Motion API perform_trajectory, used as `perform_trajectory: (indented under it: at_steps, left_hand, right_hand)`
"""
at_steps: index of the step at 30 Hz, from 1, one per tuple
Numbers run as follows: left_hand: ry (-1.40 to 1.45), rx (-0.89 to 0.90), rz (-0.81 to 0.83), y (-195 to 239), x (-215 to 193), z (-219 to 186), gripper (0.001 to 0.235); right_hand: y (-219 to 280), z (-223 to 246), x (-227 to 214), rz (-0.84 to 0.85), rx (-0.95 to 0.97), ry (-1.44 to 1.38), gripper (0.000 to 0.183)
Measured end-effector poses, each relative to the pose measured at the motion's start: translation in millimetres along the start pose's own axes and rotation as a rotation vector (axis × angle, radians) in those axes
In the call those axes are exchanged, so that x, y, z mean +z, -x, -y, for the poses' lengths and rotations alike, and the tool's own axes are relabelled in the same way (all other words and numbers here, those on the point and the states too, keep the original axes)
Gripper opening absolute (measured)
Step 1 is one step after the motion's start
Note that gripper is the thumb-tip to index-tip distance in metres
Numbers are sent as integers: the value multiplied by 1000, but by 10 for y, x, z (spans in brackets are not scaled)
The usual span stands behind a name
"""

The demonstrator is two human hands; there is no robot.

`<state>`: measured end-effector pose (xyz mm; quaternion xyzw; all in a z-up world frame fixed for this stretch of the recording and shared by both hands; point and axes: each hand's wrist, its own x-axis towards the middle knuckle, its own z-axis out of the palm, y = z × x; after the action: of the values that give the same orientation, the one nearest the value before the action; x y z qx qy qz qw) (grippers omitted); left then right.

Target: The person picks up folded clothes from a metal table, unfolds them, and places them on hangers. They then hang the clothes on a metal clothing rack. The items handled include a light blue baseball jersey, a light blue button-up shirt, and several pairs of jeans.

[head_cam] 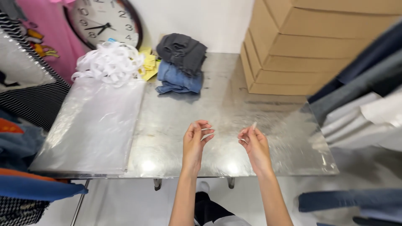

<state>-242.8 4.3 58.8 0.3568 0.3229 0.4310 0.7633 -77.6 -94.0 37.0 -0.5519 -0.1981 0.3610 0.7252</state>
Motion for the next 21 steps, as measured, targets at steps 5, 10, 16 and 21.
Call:
perform_trajectory:
  at_steps: [5,10,16,21]
  left_hand:
    - [-44,46,-76,-509,-248,-182,41]
    - [-67,123,-170,-999,-271,-524,28]
    - [-108,127,-224,-1163,-306,-631,33]
    - [-27,128,-236,-1336,-441,-581,46]
  right_hand:
    - [-866,-615,254,61,70,48,32]
    - [-1758,-803,652,100,127,54,23]
    - [-2810,-812,1412,331,-382,736,39]
    - [-3453,-1034,1870,365,-710,1250,93]
